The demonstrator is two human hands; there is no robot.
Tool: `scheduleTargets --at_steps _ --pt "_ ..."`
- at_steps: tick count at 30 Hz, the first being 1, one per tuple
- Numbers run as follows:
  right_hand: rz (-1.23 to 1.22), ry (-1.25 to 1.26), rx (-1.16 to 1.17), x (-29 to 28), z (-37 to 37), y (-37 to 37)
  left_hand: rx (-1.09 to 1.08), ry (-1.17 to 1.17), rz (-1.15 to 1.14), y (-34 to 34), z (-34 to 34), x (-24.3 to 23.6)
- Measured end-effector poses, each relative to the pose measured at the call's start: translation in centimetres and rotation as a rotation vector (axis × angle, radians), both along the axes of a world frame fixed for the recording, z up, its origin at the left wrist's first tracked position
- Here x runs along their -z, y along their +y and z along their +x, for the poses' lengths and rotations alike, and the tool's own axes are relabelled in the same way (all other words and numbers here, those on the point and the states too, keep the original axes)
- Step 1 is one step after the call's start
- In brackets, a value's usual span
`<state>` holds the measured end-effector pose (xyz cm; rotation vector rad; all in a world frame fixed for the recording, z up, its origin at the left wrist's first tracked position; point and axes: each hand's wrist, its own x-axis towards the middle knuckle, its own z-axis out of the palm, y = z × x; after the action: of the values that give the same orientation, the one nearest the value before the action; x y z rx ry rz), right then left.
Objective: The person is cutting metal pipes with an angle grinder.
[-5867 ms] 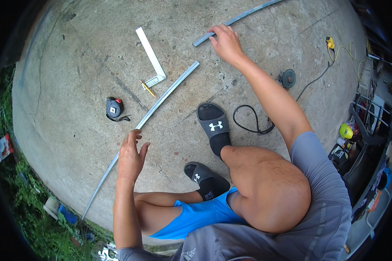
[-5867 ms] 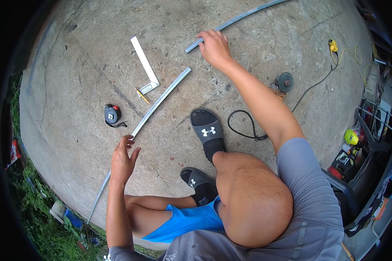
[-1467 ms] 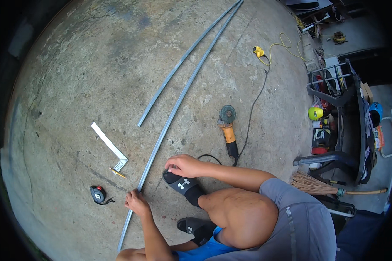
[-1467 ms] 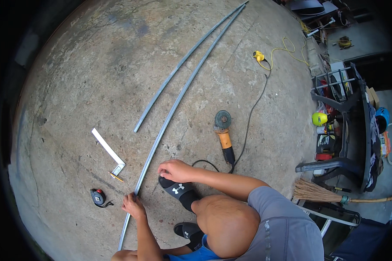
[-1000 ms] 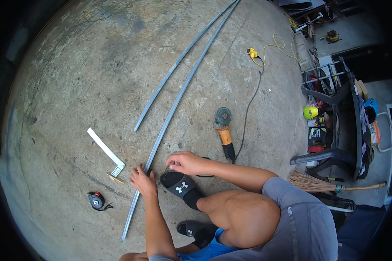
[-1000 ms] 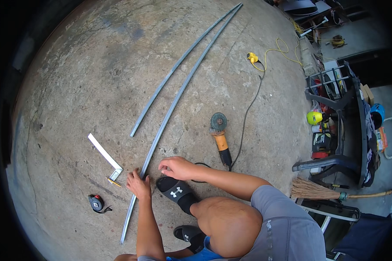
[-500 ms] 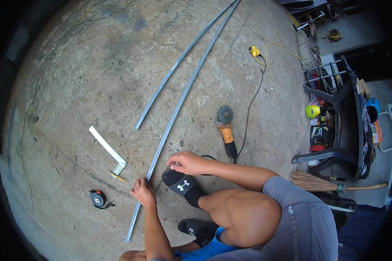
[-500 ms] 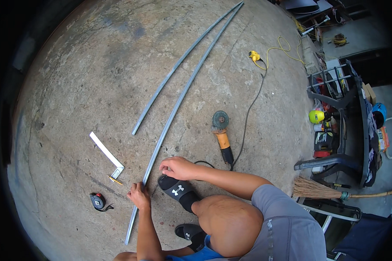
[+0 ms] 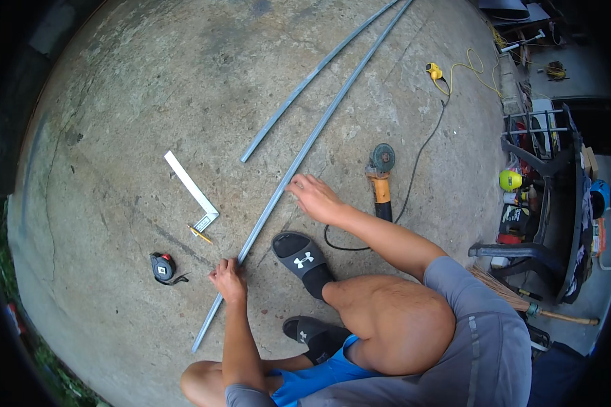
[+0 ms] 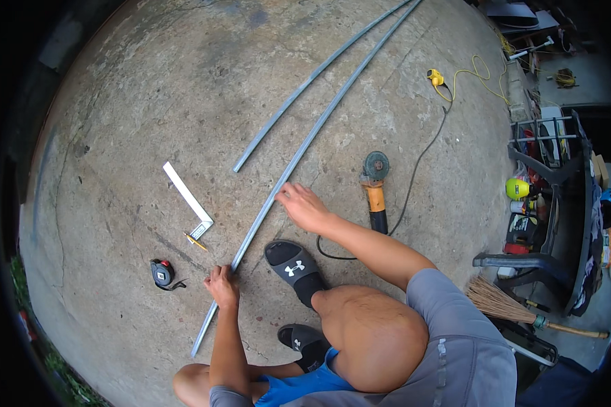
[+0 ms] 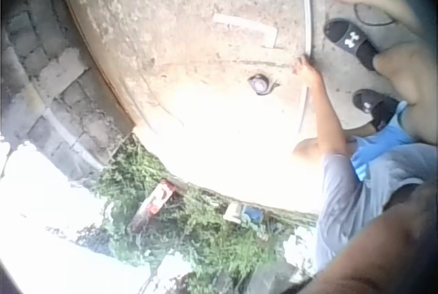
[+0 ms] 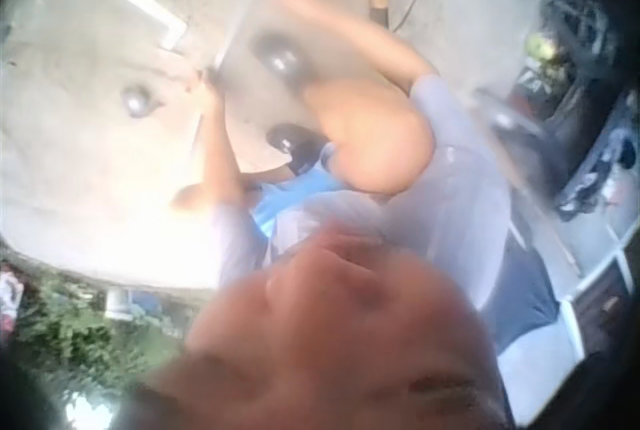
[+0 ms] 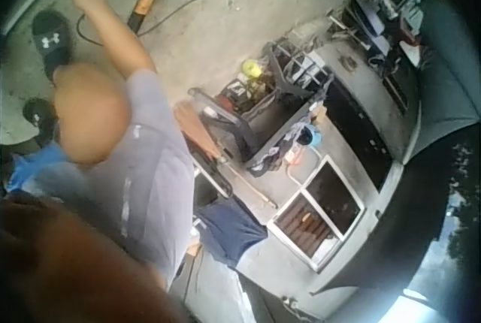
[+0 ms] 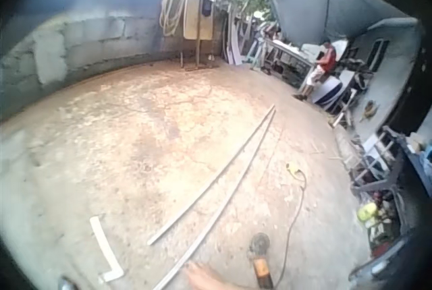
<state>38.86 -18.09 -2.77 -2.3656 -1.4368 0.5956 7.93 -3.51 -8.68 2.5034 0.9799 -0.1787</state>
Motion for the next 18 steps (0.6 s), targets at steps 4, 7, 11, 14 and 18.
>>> scheduleTargets --at_steps 4,7,11,14,18 --pt "-0.040 -0.153 -0.033 2.1 2.3 2.3 -0.027 0.025 -0.016 -0.1 -0.5 0.2" --pt "-0.121 -0.169 -0.088 3.6 3.2 3.4 -0.066 -0.001 -0.041 -0.1 -0.4 0.0" --pt "-0.150 -0.160 -0.114 4.4 3.5 3.7 -0.132 0.028 -0.112 -0.2 -0.5 -0.2" --pt "-0.142 -0.164 -0.135 4.6 2.8 3.7 -0.124 0.025 -0.079 -0.6 -1.4 0.1" --pt "-0.110 -0.139 -0.108 4.6 2.9 3.4 -0.098 -0.007 -0.037 -0.7 -1.4 -0.1"
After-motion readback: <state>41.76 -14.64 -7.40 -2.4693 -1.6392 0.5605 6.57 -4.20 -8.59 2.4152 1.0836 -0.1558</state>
